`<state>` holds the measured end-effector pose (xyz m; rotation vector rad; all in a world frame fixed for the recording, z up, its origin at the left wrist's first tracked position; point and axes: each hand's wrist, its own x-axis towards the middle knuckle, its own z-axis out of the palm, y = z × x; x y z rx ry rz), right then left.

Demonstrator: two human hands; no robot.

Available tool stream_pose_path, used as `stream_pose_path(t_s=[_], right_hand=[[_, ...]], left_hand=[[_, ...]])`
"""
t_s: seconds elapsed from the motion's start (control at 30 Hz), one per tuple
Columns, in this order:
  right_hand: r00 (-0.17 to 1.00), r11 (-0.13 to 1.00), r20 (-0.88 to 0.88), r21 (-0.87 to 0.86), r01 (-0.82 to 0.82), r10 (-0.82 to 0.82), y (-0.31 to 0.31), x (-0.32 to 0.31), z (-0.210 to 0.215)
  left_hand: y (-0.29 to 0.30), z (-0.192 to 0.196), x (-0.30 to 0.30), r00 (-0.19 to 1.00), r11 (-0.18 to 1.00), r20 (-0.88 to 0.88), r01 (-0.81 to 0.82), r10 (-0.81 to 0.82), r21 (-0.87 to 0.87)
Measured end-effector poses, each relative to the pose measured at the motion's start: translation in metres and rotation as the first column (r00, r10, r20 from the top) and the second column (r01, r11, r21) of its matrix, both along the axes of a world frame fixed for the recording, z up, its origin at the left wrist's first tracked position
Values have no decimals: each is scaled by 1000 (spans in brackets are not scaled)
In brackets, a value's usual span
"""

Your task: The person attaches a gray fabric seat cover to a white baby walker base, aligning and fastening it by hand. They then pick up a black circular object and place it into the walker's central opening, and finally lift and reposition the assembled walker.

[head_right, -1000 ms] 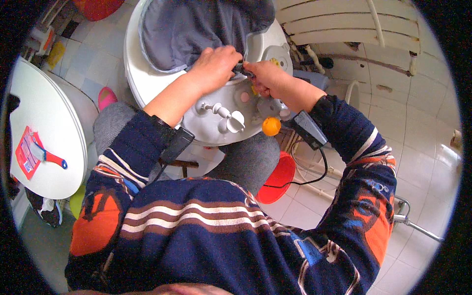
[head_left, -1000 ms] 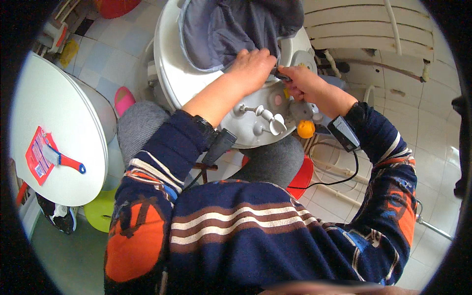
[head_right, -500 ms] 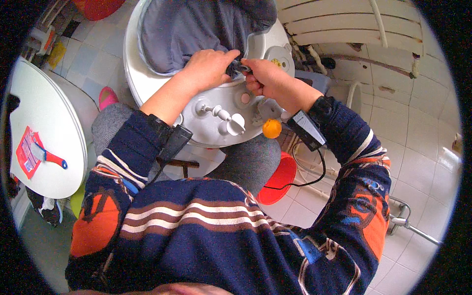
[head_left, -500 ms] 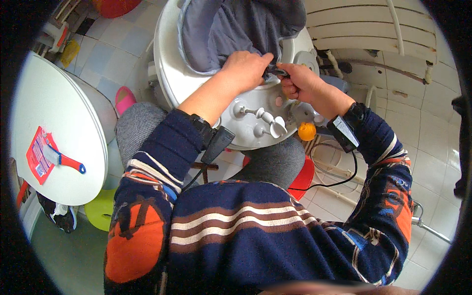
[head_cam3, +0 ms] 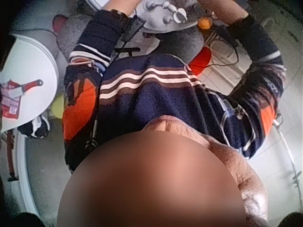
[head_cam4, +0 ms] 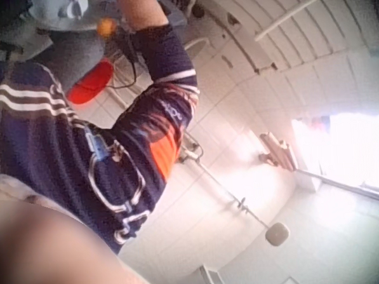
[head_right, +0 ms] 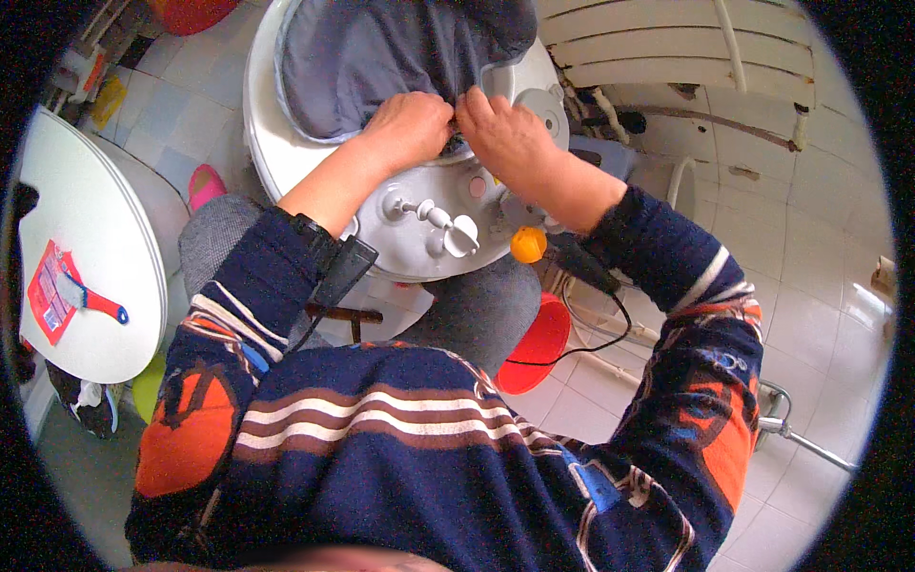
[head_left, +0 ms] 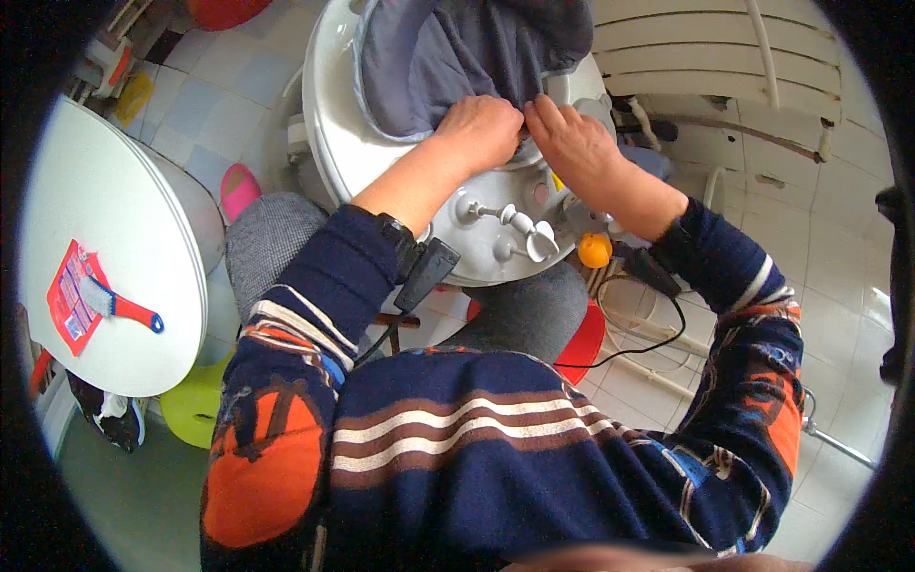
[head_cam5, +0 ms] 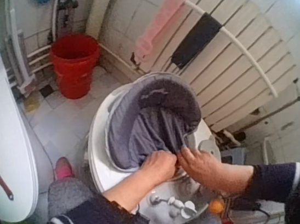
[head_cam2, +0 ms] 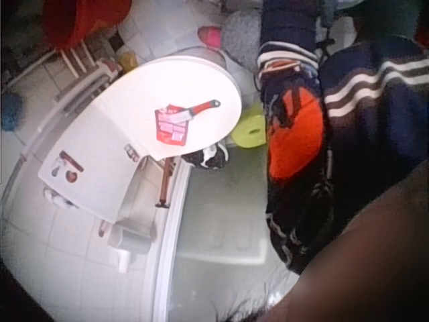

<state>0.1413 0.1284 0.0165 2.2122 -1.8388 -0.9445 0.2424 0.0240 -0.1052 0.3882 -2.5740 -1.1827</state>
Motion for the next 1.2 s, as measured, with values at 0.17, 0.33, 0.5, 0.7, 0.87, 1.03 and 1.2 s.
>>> stream_pose_path(t_s=[0.17, 0.33, 0.5, 0.7, 0.87, 1.03, 1.2], right_hand=[[991, 983, -76, 138, 121, -111, -11, -25, -12], [825, 833, 134, 170, 526, -549, -9, -48, -28], [-63, 247, 528, 496, 832, -847, -16, -47, -38], [-773, -195, 442, 797, 571, -455, -18, -28, -46], [-810, -179, 429, 830, 528, -399, -19, -25, -46], [20, 169, 244, 607, 776, -969, -41, -54, -13], [622, 672, 278, 445, 592, -732, -44, -66, -19]], left_hand=[[1, -3, 4, 995, 990, -88, -57, 46, -129], [2, -10, 2, 991, 991, 91, -87, 96, -102], [-2, -17, -8, 987, 997, 150, -44, 53, -59], [-4, -26, -15, 998, 997, 31, -52, 51, 56], [-6, -23, -14, 999, 991, 39, -19, 14, 136], [-4, -11, -5, 999, 988, 32, -25, 21, 154], [-13, 13, -1, 961, 940, -150, -182, 232, 288]])
